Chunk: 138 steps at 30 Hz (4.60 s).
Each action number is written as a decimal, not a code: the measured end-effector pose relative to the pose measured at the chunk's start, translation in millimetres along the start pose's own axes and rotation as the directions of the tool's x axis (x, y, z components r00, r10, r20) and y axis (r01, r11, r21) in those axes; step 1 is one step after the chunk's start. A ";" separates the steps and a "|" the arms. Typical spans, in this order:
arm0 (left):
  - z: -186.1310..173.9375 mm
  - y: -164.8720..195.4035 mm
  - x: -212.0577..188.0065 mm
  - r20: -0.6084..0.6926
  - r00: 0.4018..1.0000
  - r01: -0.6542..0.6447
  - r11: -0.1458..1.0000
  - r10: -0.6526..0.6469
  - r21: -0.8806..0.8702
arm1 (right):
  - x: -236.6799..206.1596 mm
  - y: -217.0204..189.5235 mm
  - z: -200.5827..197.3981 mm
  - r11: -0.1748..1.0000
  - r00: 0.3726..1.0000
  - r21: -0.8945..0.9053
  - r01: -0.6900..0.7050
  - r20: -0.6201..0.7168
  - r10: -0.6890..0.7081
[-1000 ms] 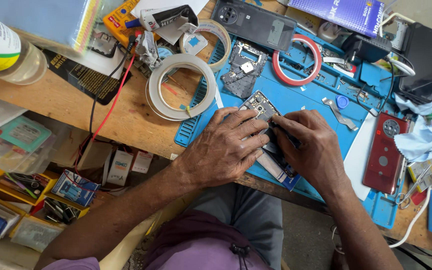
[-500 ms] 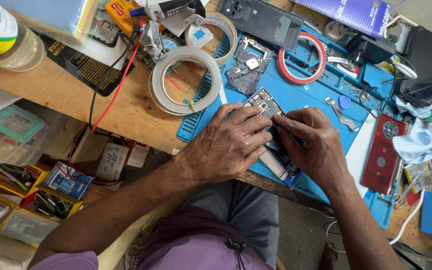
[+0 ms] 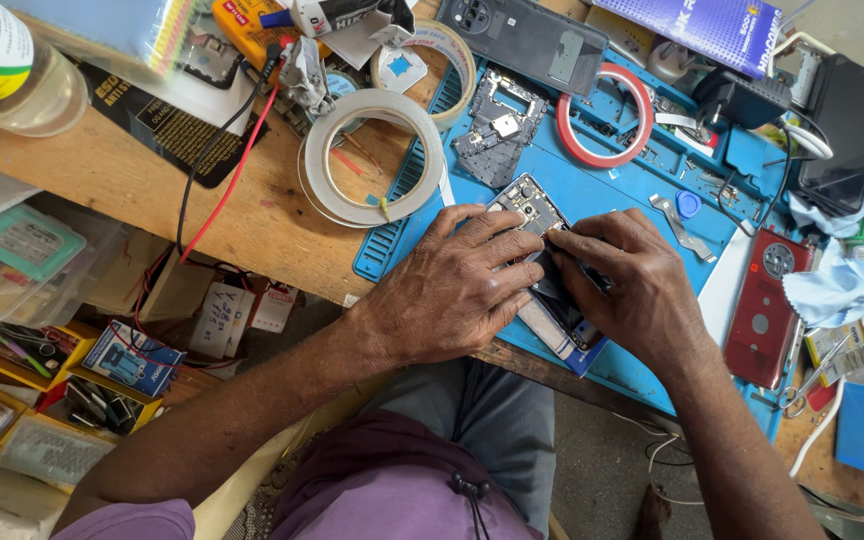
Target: The person applies adhesive to the edges of a smartphone chassis, then attaches the back cover and presses it into place. They then insert the battery and connect the ribbon cable to the motherboard.
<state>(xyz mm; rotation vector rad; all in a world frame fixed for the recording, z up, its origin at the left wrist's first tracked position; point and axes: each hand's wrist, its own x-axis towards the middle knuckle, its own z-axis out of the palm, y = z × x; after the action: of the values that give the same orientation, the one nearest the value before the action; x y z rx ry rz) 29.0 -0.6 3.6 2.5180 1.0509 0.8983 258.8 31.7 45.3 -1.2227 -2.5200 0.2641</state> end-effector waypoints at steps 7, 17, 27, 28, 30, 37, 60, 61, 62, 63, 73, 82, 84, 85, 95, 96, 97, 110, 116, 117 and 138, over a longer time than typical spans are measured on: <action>0.0 0.1 0.2 -0.007 1.000 -0.005 1.000 0.005 0.001 | 2.1 1.8 -1.9 1.000 0.999 -0.024 0.012 0.034 -0.012; -2.0 0.3 0.7 -0.006 1.000 -0.010 1.000 0.010 0.010 | 4.0 4.3 -4.1 0.999 0.999 0.039 0.034 0.041 -0.036; 0.4 -0.3 -0.5 -0.020 1.000 0.003 1.000 -0.003 -0.026 | 6.5 12.0 -3.2 0.986 0.983 -0.044 0.161 0.091 -0.157; 0.8 -0.5 -0.2 -0.028 1.000 0.006 0.999 -0.007 -0.035 | 7.2 13.7 -2.8 0.983 0.980 -0.058 0.174 0.104 -0.167; 1.1 0.7 -0.6 -0.038 0.999 0.016 0.999 -0.018 -0.050 | 7.2 16.7 -4.1 0.982 0.978 -0.046 0.184 0.107 -0.178; -0.8 -3.8 3.0 -0.058 0.998 0.003 0.998 -0.006 -0.063 | -3.5 14.1 -8.8 0.957 0.973 0.175 -0.230 0.051 0.224; -4.3 -4.7 3.2 -0.107 0.994 0.007 0.988 -0.024 -0.152 | -1.6 -1.6 -1.1 0.987 0.988 -0.028 0.155 0.000 -0.155; -4.7 -4.3 3.3 -0.104 0.994 0.009 0.989 -0.025 -0.151 | -1.5 -1.1 -1.2 0.987 0.987 -0.034 0.159 0.007 -0.159; -4.9 -3.7 3.4 -0.100 0.995 0.012 0.989 -0.027 -0.150 | -1.7 -0.4 -1.3 0.986 0.987 -0.041 0.163 0.015 -0.163; -4.9 -3.4 3.6 -0.102 0.994 0.012 0.989 -0.027 -0.148 | -1.9 0.5 -1.5 0.985 0.986 -0.038 0.168 0.022 -0.167; 1.1 -3.2 -0.1 -0.109 0.994 0.007 0.991 -0.021 -0.130 | -11.6 9.8 3.6 0.980 0.980 -0.020 0.198 0.013 -0.198; -3.4 -0.9 1.4 -0.098 0.993 0.050 0.977 -0.072 -0.208 | -4.9 13.7 9.4 0.970 0.973 -0.092 0.226 0.072 -0.220; -2.8 -4.0 2.5 -0.103 0.993 0.043 0.980 -0.064 -0.196 | -1.7 15.7 12.9 0.970 0.973 -0.096 0.225 0.070 -0.219; -2.2 -5.1 3.0 -0.104 0.993 0.038 0.981 -0.058 -0.192 | -0.9 16.0 15.0 0.969 0.974 -0.104 0.224 0.062 -0.219; 2.2 -10.9 1.9 -0.115 0.993 0.010 0.994 -0.023 -0.112 | 1.4 31.1 1.2 0.976 0.999 0.216 0.031 0.019 -0.036; 2.1 -10.4 1.9 -0.102 0.994 0.018 0.993 -0.030 -0.119 | 2.8 31.8 0.8 0.979 0.996 0.189 0.078 0.019 -0.083; 1.7 -10.1 2.3 -0.092 0.995 0.025 0.992 -0.036 -0.123 | 4.4 32.1 0.8 0.979 0.991 0.160 0.129 0.019 -0.134; -3.2 -6.7 1.1 -0.043 0.998 -0.042 0.999 0.041 -0.024 | 29.8 31.1 -3.7 0.861 0.871 -0.155 0.485 0.172 -0.460; -1.0 -2.4 0.7 -0.010 1.000 -0.020 0.996 0.021 0.085 | 22.8 33.3 1.3 0.904 0.910 -0.112 0.412 0.100 -0.403; -0.7 -2.7 1.5 -0.005 1.000 -0.026 0.995 0.027 0.096 | 19.1 32.6 0.7 0.933 0.934 -0.055 0.356 0.059 -0.353; -0.5 -10.4 2.3 -0.046 0.998 -0.050 0.997 0.052 0.056 | -36.5 -8.1 4.3 0.996 1.000 0.091 -0.006 -0.014 0.008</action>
<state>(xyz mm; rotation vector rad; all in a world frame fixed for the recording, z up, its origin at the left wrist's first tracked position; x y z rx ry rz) 24.2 8.4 0.3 2.5911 1.0433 0.9606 272.5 -2.2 36.1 -1.1943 -2.4632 0.3664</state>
